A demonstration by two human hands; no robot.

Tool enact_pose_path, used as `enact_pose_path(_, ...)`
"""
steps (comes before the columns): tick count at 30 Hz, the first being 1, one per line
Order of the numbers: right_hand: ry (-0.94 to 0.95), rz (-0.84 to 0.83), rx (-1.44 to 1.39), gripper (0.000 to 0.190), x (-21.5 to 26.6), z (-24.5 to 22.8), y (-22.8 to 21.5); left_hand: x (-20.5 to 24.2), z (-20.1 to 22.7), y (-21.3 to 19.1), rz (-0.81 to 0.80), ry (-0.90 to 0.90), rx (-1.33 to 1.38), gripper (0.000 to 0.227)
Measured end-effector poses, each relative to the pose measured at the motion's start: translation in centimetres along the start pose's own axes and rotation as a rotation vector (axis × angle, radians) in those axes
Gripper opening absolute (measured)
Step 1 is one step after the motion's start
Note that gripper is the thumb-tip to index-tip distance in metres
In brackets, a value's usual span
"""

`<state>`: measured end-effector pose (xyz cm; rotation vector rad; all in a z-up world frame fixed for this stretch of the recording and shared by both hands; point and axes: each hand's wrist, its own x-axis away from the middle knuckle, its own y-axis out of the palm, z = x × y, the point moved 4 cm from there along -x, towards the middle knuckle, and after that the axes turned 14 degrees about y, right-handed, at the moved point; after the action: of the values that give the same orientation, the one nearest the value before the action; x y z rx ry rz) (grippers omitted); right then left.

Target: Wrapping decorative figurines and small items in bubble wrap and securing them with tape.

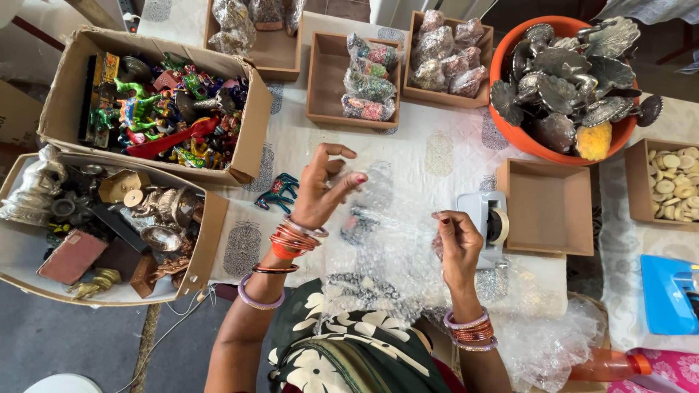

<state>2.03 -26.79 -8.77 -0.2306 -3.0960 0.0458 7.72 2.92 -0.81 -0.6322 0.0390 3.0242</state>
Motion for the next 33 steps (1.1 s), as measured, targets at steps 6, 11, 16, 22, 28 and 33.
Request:
enact_pose_path(6, 0.013, 0.033, -0.041, 0.012, 0.0, -0.4, -0.1, -0.3, -1.9, -0.9, -0.051, 0.061, 0.134, 0.047)
enact_pose_path(11, 0.021, -0.197, 0.162, 0.034, -0.2, -2.2, 0.6, -1.1, -1.8, -2.2, 0.108, 0.119, -0.141, 0.040)
enact_pose_path(16, 0.245, -0.201, 0.348, 0.025, -0.9, 0.4, -2.4, -2.5, 1.8, -3.5, 0.125, 0.078, -0.562, 0.044)
enact_pose_path(22, 0.194, -0.268, 0.096, 0.021, -0.8, 0.7, -2.6, -2.7, 0.9, -2.9, 0.131, 0.448, -0.708, 0.025)
enact_pose_path(28, 0.061, -0.149, 0.114, 0.068, 0.1, -3.8, 1.8, -3.0, 0.6, -1.3, 0.097, 0.234, -0.615, 0.022)
enact_pose_path(33, 0.317, -0.084, 0.093, 0.036, -0.2, 3.4, -0.5, -3.0, -0.8, -1.8, 0.134, 0.302, -0.561, 0.024)
